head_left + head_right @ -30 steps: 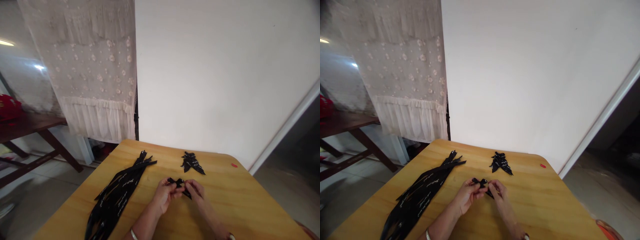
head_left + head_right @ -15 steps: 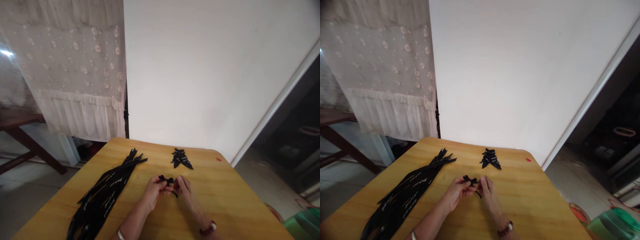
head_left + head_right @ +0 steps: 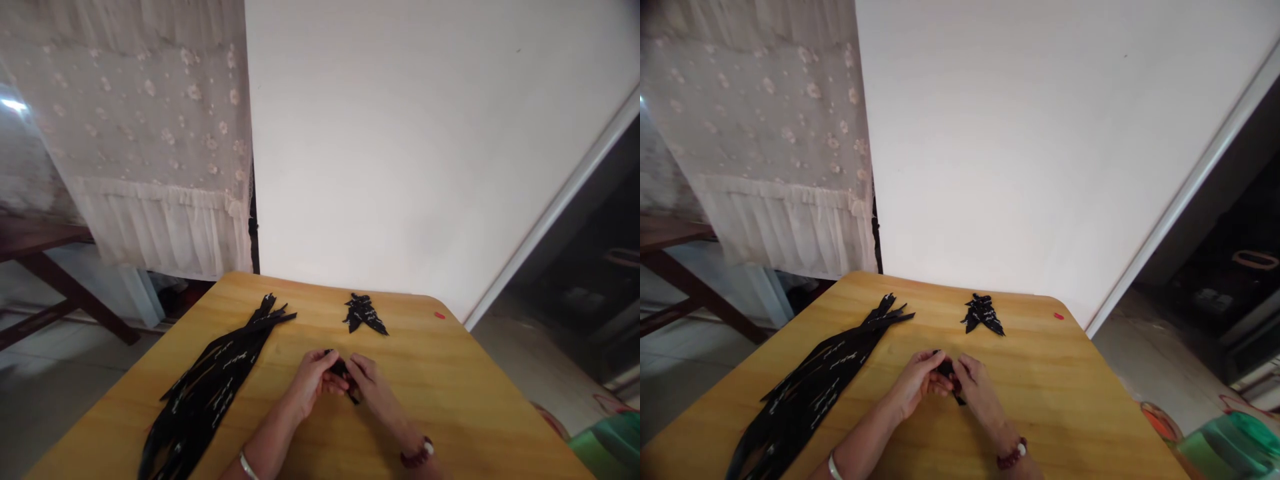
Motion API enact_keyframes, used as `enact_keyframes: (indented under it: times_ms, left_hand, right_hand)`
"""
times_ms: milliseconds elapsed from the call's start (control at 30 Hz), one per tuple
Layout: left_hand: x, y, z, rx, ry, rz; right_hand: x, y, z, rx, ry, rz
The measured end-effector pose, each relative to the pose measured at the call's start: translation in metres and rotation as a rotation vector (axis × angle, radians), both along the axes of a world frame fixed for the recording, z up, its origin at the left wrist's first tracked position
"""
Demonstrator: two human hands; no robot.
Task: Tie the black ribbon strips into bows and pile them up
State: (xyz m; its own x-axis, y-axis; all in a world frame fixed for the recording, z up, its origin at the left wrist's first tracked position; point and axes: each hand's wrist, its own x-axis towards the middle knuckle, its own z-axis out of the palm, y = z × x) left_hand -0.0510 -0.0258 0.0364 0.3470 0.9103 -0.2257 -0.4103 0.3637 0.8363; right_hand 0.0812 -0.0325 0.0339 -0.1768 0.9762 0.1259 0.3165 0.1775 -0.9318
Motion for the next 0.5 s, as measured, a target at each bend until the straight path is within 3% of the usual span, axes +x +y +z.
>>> enact_keyframes:
  times_ms: [233,500]
  left_hand:
    - [0.008,-0.001,-0.011,0.057,0.041,0.168]
    - [0.013,-0.004,-0.006,0.054,0.057,0.321]
  right_hand:
    - [-0.005,-0.001,-0.007,0.077,-0.051,0.007]
    - [-0.012,-0.004,-0.007,0.143,-0.059,-0.049]
